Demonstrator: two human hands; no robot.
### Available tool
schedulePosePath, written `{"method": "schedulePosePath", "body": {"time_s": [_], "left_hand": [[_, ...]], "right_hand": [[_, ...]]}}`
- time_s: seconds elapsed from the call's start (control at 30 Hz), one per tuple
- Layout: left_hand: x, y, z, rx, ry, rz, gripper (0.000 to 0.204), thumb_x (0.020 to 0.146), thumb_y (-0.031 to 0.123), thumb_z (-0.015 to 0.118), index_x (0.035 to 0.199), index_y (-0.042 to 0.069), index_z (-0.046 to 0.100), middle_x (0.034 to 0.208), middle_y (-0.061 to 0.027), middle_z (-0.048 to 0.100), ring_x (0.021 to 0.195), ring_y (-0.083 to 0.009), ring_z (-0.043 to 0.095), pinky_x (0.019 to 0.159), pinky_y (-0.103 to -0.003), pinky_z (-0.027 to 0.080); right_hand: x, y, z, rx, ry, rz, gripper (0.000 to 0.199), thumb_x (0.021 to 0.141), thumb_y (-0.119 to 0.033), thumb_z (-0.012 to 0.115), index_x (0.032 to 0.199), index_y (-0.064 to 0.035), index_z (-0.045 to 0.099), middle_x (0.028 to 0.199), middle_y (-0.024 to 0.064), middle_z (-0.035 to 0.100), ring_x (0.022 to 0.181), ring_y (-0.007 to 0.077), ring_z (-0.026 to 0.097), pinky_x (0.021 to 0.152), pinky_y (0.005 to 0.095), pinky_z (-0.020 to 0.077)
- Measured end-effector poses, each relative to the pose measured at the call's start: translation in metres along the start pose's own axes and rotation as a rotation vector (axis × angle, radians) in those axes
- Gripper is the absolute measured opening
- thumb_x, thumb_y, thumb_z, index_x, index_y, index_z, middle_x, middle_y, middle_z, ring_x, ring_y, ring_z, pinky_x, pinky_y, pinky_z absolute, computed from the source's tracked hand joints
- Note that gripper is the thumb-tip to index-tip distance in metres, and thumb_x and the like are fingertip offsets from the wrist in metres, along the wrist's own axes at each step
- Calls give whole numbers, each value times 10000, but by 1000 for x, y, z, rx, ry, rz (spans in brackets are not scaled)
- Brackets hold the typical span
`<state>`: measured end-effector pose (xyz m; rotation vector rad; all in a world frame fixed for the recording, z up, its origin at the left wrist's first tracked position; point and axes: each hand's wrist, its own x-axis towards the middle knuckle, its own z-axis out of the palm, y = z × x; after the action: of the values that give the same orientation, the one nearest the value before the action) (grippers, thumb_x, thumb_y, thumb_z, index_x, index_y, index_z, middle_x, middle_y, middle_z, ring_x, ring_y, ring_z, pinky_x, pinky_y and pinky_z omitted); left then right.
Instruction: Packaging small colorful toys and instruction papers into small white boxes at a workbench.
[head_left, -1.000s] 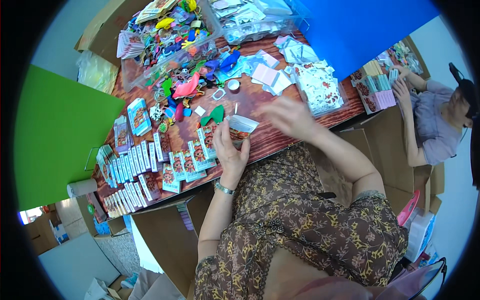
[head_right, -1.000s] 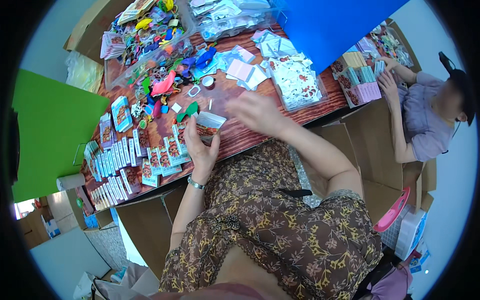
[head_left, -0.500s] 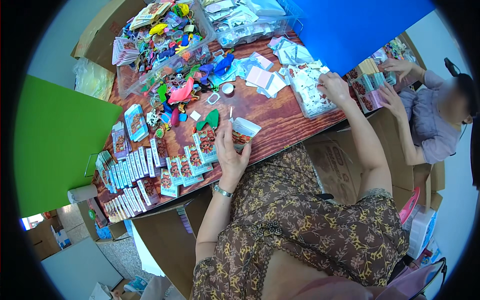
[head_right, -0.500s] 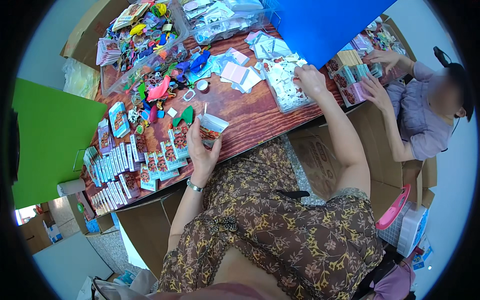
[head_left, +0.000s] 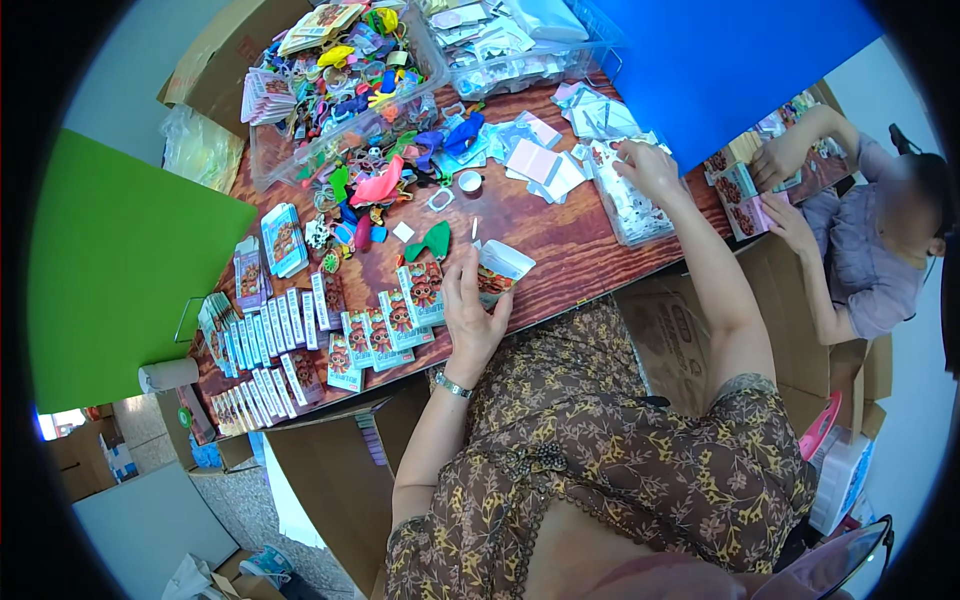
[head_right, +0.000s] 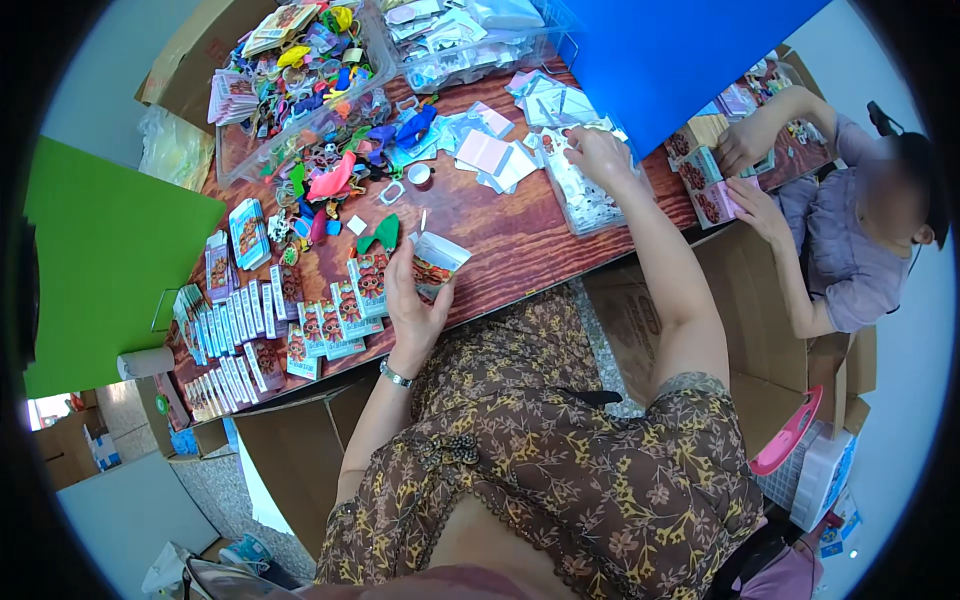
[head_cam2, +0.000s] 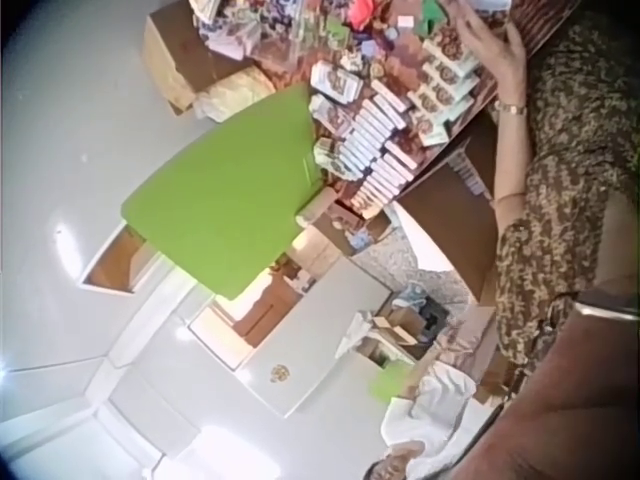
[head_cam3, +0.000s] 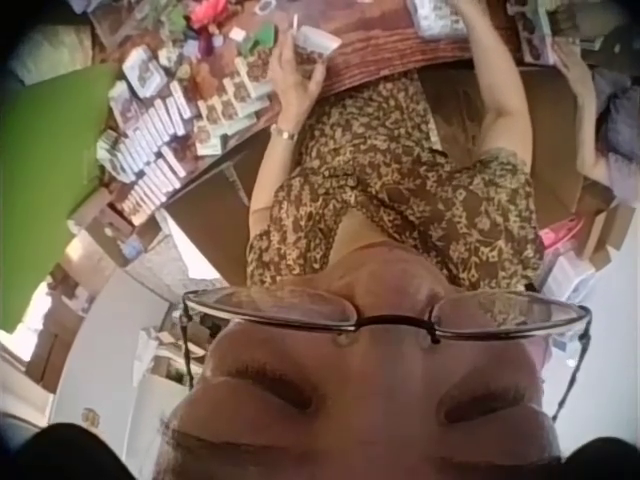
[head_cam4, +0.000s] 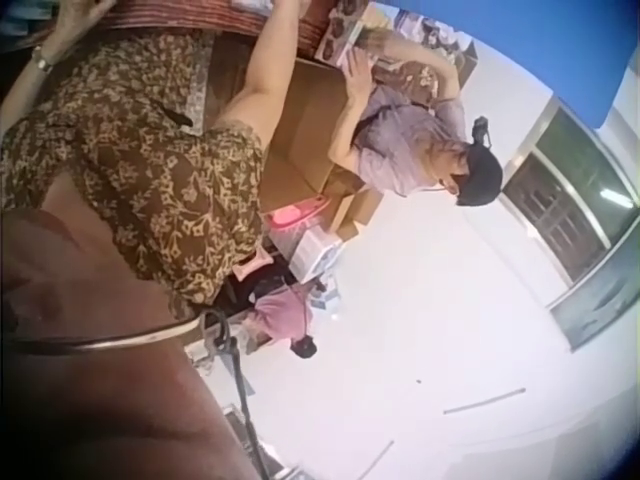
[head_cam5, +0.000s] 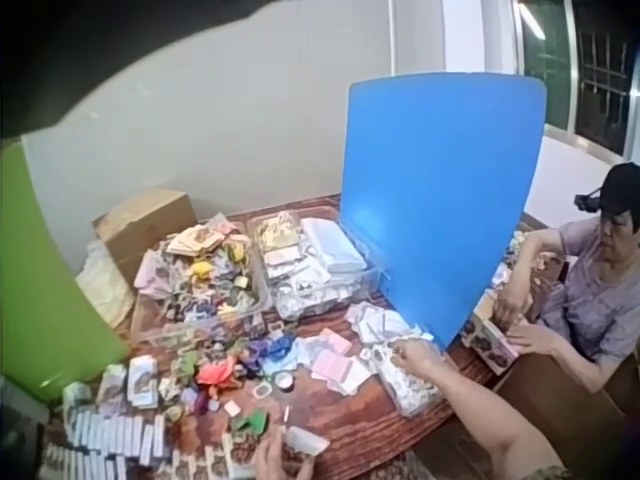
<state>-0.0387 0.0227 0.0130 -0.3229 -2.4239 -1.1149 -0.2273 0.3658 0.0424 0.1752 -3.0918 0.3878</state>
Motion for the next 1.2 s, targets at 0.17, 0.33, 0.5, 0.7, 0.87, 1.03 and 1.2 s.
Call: {"method": "schedulePosePath", "body": {"time_s": [0.17,0.33,0.5,0.7,0.87,1.03,1.2], "left_hand": [[-3,-3,1,10,13,-10,900,760,76,811,1543,80,367,1322,-223,504,1175,-411,523,984,-480,456],[4,-1,9,9,9,-17,893,761,103,810,1543,92,377,1324,-217,517,1187,-400,531,996,-478,454],[18,3,15,17,18,-33,887,759,124,799,1544,118,386,1302,-190,537,1168,-381,556,971,-467,478],[12,6,8,39,84,-59,895,738,98,797,1536,125,392,1275,-196,524,1146,-391,561,943,-467,497],[-1,-1,9,-25,81,-140,944,701,76,805,1542,119,379,1281,-201,509,1150,-406,541,971,-470,482],[-11,-9,10,-18,123,-130,952,699,68,807,1544,95,370,1293,-209,497,1165,-410,530,982,-472,477],[-11,-9,8,-65,168,-118,975,711,69,814,1548,26,315,1322,-219,489,1208,-429,510,1006,-485,457]], "right_hand": [[-3,9,-17,251,37,37,222,904,-288,735,979,-81,703,904,99,747,827,261,708,747,397,536],[-6,-8,-44,635,-41,88,133,957,-150,708,953,-27,658,893,3,704,828,71,633,733,246,483],[-34,-107,-62,1018,-231,-151,100,982,-124,677,981,-29,645,901,9,688,857,70,635,784,246,506],[-77,-200,-36,766,-240,-218,113,951,-116,713,1005,-44,645,862,15,698,849,57,656,707,227,505],[-81,-197,3,297,203,-804,179,839,-101,777,974,-77,662,821,32,681,726,199,645,633,331,500],[-82,-207,-3,86,156,-963,201,805,-91,749,994,-108,684,809,23,645,777,233,606,693,386,485],[-80,-212,-1,140,55,-818,299,765,-91,741,1060,-121,699,931,11,648,911,232,596,745,407,480]]}}
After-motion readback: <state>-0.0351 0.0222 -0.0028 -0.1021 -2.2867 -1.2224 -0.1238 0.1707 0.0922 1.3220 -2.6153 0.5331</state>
